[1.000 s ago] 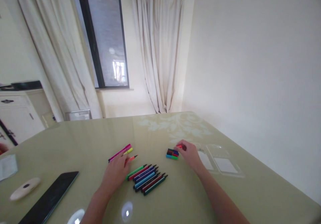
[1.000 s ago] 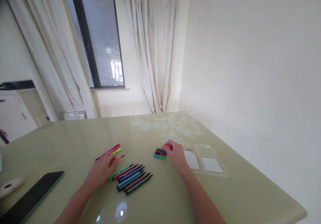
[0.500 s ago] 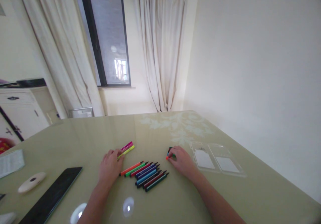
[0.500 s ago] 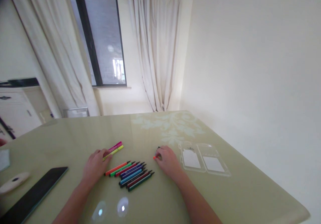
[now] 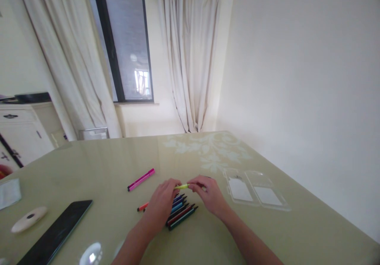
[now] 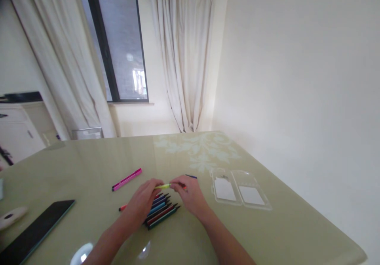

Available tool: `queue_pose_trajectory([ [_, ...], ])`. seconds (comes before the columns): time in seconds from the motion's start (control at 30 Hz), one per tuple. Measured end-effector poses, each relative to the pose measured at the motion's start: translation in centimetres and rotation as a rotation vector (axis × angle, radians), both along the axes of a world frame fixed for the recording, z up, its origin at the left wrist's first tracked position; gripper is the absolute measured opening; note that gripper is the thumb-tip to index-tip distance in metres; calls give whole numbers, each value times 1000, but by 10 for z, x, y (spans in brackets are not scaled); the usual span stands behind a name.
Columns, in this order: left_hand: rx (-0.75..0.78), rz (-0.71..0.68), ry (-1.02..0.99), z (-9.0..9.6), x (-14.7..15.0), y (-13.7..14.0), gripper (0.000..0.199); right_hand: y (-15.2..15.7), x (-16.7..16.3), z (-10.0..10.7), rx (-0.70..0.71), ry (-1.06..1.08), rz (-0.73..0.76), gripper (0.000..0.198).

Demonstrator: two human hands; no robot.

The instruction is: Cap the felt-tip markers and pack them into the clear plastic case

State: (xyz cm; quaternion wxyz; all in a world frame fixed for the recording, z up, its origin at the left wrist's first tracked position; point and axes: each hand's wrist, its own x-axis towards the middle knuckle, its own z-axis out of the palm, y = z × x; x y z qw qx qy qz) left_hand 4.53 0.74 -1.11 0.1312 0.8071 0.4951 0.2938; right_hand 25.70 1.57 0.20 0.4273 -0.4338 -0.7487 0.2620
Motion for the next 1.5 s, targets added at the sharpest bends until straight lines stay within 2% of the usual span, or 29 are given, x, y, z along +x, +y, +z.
queue_pose_trajectory([
  [0.1,-2,65,15,-6,-13,6,30,11,27,6,-36,105,-85,22],
  [0.2,-6,198,-30,-14,-50,21,32,23,61,11,-84,188,-215,26],
  [0.3,12,281,31,-19,-84,33,28,28,76,10,-136,22,-206,19],
  [0.37,-39,347,131,-22,-98,35,25,26,73,6,-164,-160,-162,10],
  [0.43,-119,398,210,-25,-105,34,23,23,66,2,-177,-317,-133,10],
  [0.57,-234,361,191,-29,-112,35,24,18,58,-4,-200,-481,-159,12],
  [0.63,-222,360,135,-30,-115,38,29,19,57,-5,-193,-527,-179,8],
  [0.77,-80,556,112,-29,-121,39,44,20,54,-8,-155,-563,-223,4],
  [0.9,-37,682,270,-27,-124,32,39,19,50,-10,-161,-551,-243,4],
  [1.0,-54,657,318,-26,-123,29,34,18,50,-9,-153,-540,-266,6],
  [1.27,-65,624,279,-26,-118,30,32,16,38,-13,-76,-536,-263,15],
  [1.5,-22,584,192,-21,-111,31,28,17,33,-19,-34,-541,-251,6],
])
